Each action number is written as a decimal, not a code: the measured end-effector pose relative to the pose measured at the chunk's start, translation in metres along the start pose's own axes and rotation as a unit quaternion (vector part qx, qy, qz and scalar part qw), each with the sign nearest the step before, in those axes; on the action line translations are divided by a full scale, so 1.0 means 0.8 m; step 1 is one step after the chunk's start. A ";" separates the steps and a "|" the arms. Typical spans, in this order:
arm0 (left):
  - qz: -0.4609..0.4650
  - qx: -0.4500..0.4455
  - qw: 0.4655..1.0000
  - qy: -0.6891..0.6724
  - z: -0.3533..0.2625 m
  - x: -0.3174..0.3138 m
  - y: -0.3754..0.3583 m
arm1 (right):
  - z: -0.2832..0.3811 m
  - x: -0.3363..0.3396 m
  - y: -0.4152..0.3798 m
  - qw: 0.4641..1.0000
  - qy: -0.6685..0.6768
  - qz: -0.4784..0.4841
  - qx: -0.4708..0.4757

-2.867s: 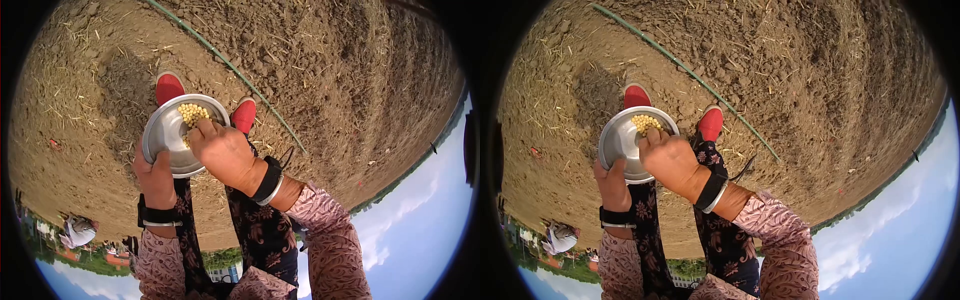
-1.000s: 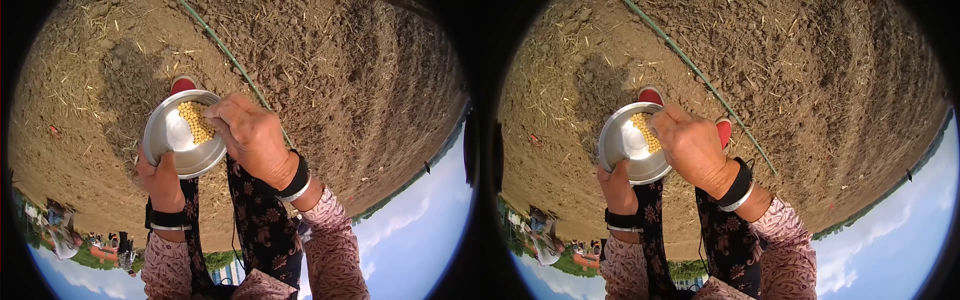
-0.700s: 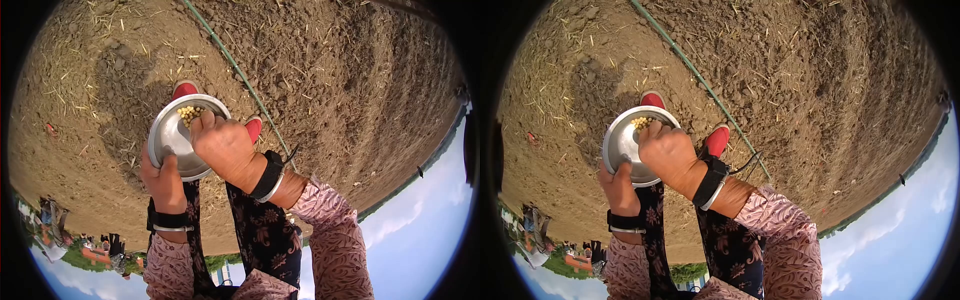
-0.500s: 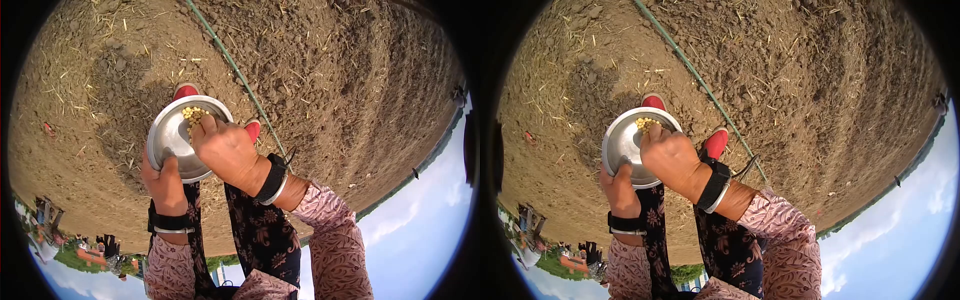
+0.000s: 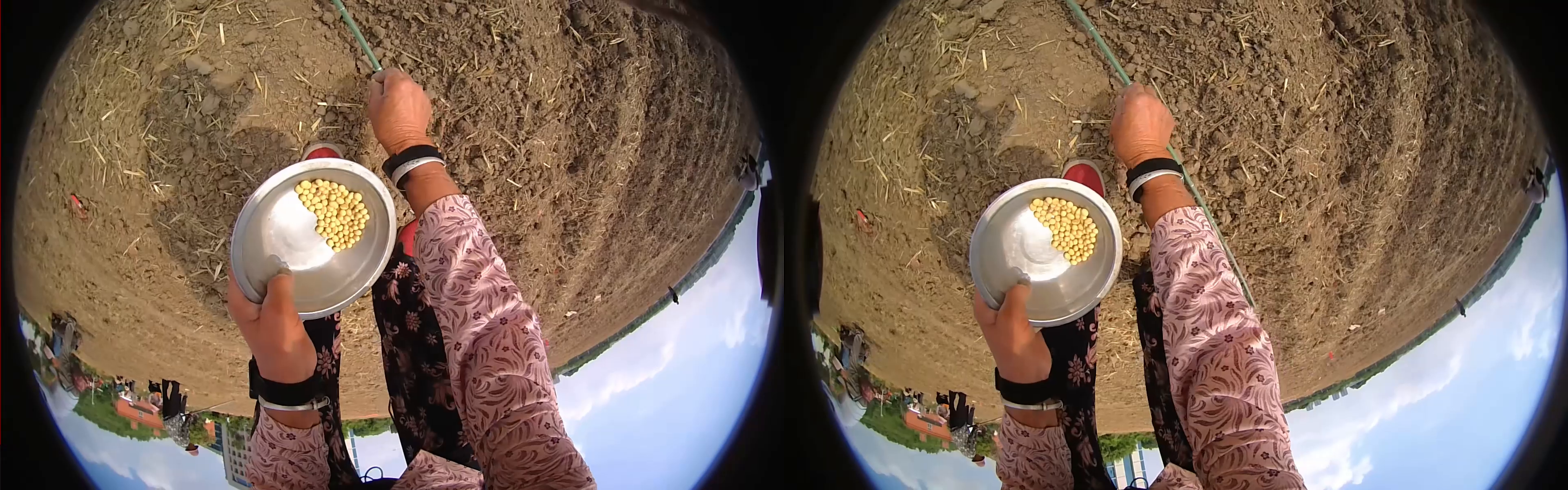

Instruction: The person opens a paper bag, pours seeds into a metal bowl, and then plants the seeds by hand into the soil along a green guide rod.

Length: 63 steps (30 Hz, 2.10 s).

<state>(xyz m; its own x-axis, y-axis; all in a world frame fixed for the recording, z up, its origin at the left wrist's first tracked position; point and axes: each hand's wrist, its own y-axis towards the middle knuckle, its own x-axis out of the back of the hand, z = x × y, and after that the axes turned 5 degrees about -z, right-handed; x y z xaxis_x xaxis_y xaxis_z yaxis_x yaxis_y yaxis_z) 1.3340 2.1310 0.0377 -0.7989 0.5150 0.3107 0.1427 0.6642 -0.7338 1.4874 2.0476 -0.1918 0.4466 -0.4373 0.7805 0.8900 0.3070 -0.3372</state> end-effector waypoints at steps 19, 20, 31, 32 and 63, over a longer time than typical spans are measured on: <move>0.018 0.002 1.000 -0.015 -0.004 0.004 0.011 | 0.051 0.120 -0.046 0.991 0.133 -0.014 0.022; 0.000 0.010 0.999 -0.042 -0.004 0.000 0.011 | 0.077 0.152 -0.059 0.984 0.177 0.012 0.012; -0.043 0.033 0.997 -0.054 0.007 0.003 0.019 | 0.152 0.152 -0.118 0.912 -0.192 0.169 0.321; -0.045 0.016 0.998 -0.047 0.009 0.004 0.020 | 0.153 0.150 -0.119 0.903 -0.205 0.203 0.318; -0.057 0.049 0.996 -0.055 -0.033 0.011 0.025 | 0.085 -0.056 0.129 0.988 -0.135 0.059 -0.047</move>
<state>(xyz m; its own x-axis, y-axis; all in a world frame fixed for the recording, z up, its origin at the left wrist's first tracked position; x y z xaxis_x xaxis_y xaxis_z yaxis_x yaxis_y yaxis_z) 1.3453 2.1631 0.0415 -0.8667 0.3730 0.3312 -0.0059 0.6563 -0.7545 1.5532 2.1563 -0.2260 0.5181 -0.1580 0.8406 0.8435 0.2570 -0.4716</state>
